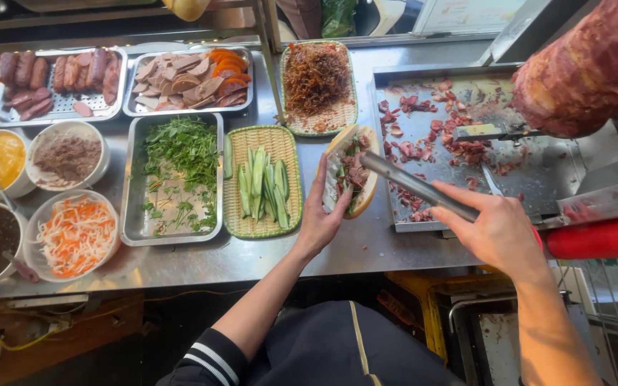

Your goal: Assembling a sandwich with various fillings and toasting it in a sandwich press at a food stall.

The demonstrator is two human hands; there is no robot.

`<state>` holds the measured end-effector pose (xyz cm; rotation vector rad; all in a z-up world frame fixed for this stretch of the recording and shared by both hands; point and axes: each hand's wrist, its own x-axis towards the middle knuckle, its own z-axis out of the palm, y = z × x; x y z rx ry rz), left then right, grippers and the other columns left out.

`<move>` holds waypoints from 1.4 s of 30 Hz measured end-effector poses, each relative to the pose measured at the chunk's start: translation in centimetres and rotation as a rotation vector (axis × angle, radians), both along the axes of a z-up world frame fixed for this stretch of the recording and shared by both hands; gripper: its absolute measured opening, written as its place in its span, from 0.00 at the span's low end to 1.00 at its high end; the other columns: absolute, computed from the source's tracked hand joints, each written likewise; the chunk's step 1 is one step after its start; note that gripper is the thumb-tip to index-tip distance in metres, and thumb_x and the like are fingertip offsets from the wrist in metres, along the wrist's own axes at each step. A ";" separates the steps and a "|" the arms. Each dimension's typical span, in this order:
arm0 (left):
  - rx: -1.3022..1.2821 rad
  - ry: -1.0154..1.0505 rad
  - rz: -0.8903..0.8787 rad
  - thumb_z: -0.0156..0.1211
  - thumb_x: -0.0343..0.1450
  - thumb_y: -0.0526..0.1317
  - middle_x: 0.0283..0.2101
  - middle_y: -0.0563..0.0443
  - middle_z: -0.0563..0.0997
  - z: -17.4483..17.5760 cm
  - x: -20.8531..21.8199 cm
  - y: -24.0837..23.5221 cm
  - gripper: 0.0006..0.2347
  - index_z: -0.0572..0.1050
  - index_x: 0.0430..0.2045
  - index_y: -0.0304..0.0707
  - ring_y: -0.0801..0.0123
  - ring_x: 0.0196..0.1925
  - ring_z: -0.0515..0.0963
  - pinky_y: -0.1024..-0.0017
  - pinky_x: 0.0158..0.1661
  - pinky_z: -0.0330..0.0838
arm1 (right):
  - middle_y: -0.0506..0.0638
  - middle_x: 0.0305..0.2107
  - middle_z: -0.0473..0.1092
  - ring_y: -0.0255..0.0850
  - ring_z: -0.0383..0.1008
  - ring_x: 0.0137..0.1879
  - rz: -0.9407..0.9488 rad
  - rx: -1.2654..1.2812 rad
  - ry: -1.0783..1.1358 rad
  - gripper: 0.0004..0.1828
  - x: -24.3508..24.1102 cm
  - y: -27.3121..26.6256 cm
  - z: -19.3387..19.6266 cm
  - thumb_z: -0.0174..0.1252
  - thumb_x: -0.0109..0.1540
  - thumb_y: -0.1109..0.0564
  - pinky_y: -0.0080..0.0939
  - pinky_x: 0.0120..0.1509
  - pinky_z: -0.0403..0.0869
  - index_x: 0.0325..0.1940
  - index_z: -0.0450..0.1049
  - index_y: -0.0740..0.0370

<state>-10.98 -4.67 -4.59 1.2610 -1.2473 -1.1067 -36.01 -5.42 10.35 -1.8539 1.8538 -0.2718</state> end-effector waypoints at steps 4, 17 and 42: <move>-0.068 -0.032 0.024 0.53 0.75 0.39 0.78 0.43 0.55 -0.2 -0.3 0.5 0.32 0.46 0.75 0.56 0.51 0.79 0.55 0.53 0.72 0.55 | 0.49 0.18 0.75 0.52 0.72 0.25 0.126 -0.086 0.252 0.27 1.1 -0.7 -2.9 0.59 0.61 0.35 0.54 0.31 0.67 0.66 0.75 0.28; -0.018 -0.011 0.192 0.57 0.74 0.42 0.77 0.44 0.57 -0.3 -2.2 0.1 0.31 0.50 0.73 0.59 0.53 0.79 0.55 0.53 0.72 0.54 | 0.45 0.08 0.58 0.35 0.48 0.17 0.093 0.021 -0.037 0.27 -1.5 -1.0 -0.1 0.65 0.58 0.41 0.40 0.23 0.52 0.64 0.77 0.35; -0.043 -0.020 0.197 0.73 0.66 0.41 0.80 0.44 0.46 0.4 -6.0 3.1 0.48 0.38 0.75 0.56 0.53 0.81 0.47 0.54 0.73 0.53 | 0.45 0.14 0.68 0.36 0.50 0.17 0.046 0.036 -0.105 0.25 -5.3 -1.2 0.0 0.67 0.60 0.46 0.41 0.25 0.60 0.63 0.80 0.40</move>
